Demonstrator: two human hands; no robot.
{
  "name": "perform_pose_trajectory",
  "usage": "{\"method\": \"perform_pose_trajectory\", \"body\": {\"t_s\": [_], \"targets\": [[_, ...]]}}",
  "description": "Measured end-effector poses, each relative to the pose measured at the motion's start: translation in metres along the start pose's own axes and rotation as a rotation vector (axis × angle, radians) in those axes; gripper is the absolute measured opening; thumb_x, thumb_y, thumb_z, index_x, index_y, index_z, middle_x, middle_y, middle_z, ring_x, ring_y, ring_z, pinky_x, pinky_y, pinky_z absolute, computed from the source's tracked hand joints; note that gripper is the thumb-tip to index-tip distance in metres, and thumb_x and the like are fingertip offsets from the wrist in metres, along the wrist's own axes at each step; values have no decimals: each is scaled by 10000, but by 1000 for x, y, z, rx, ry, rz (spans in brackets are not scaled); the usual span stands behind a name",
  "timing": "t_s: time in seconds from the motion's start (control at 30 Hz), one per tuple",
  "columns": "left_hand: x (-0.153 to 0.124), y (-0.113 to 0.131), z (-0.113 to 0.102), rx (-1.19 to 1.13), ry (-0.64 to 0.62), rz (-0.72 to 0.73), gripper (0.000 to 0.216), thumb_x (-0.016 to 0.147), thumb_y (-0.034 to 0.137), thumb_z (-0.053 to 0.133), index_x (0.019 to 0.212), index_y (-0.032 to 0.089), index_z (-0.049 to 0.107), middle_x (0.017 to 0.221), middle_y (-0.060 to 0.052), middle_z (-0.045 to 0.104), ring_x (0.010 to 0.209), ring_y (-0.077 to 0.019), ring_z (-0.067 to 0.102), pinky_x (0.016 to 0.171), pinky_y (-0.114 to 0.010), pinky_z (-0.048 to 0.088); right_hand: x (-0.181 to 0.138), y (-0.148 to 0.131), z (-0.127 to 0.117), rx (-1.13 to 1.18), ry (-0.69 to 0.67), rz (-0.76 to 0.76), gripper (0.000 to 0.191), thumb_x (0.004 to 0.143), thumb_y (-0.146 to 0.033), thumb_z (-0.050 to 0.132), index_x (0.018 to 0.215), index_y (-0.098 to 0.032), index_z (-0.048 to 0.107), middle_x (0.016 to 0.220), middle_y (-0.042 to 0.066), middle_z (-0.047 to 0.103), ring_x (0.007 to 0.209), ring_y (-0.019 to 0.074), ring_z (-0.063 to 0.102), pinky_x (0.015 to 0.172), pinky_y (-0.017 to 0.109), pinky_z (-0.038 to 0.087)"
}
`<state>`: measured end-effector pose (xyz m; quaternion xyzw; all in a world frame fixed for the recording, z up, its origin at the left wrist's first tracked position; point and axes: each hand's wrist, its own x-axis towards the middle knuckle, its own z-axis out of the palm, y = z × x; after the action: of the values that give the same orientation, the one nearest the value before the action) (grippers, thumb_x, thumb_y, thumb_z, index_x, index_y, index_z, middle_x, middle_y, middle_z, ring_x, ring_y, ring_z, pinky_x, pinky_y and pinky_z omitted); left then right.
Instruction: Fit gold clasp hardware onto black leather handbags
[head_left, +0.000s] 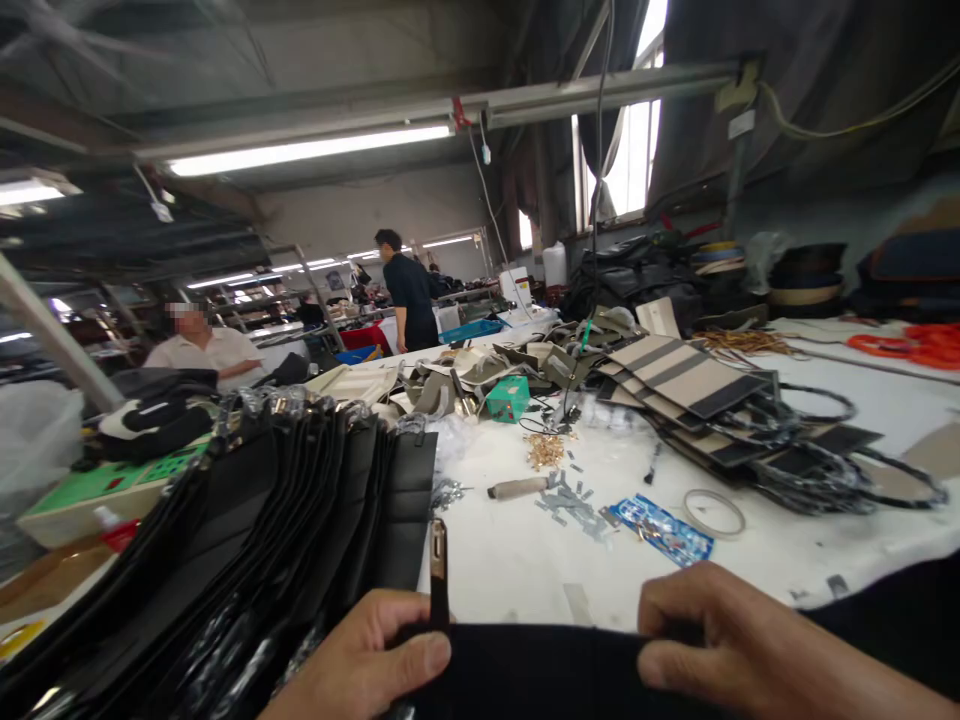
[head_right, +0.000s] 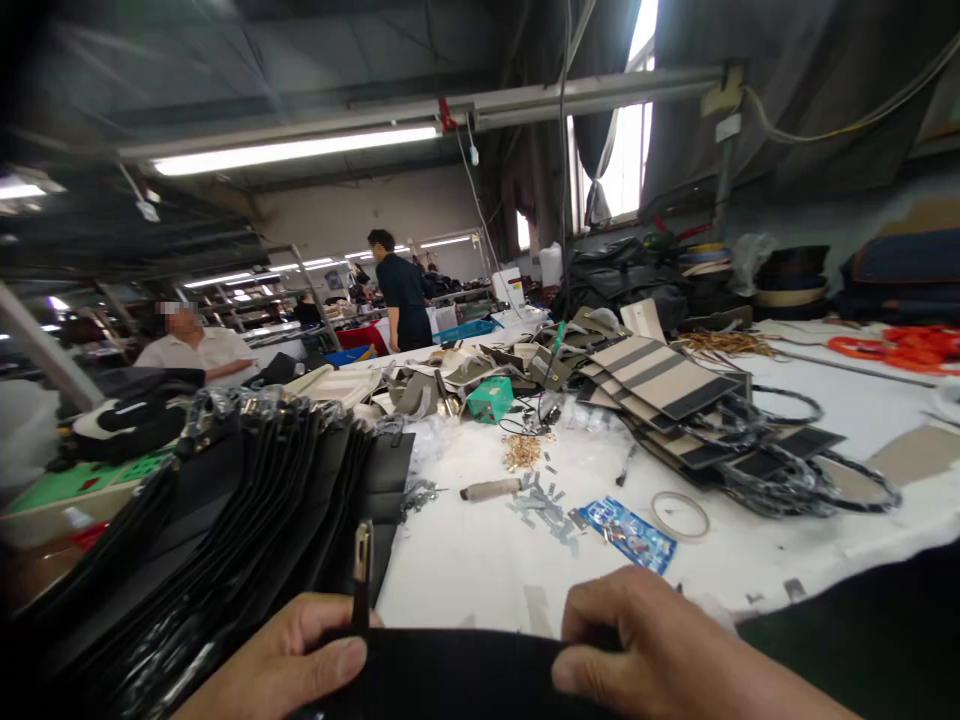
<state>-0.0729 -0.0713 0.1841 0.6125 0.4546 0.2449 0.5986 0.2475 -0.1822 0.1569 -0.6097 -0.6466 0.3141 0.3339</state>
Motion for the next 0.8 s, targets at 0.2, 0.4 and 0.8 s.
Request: {"method": "perform_pose_trajectory", "body": {"t_s": [0.2,0.4,0.8], "targets": [[67,-24,21,-17,-286,5,532,721,606,739,977,142,783,838,-80,742,800,-247,660,779,-325,500,30,12,-34,-430,18,-171,243,925,-450,581,858,-295,756,771,23,747,684,200,660,614,283,417],[145,-91,42,-81,-280,-8,540,737,588,738,1002,117,752,868,-88,736,813,-231,650,819,-338,487,105,93,-30,-594,-117,-30,221,885,-415,595,902,-274,765,872,37,775,816,238,693,671,290,420],[183,-130,38,-106,-169,-219,577,668,663,747,795,100,743,726,-88,697,696,-224,623,679,-320,472,229,160,12,-456,-58,29,184,831,-317,599,898,-257,760,891,17,763,788,194,673,675,269,442]]}}
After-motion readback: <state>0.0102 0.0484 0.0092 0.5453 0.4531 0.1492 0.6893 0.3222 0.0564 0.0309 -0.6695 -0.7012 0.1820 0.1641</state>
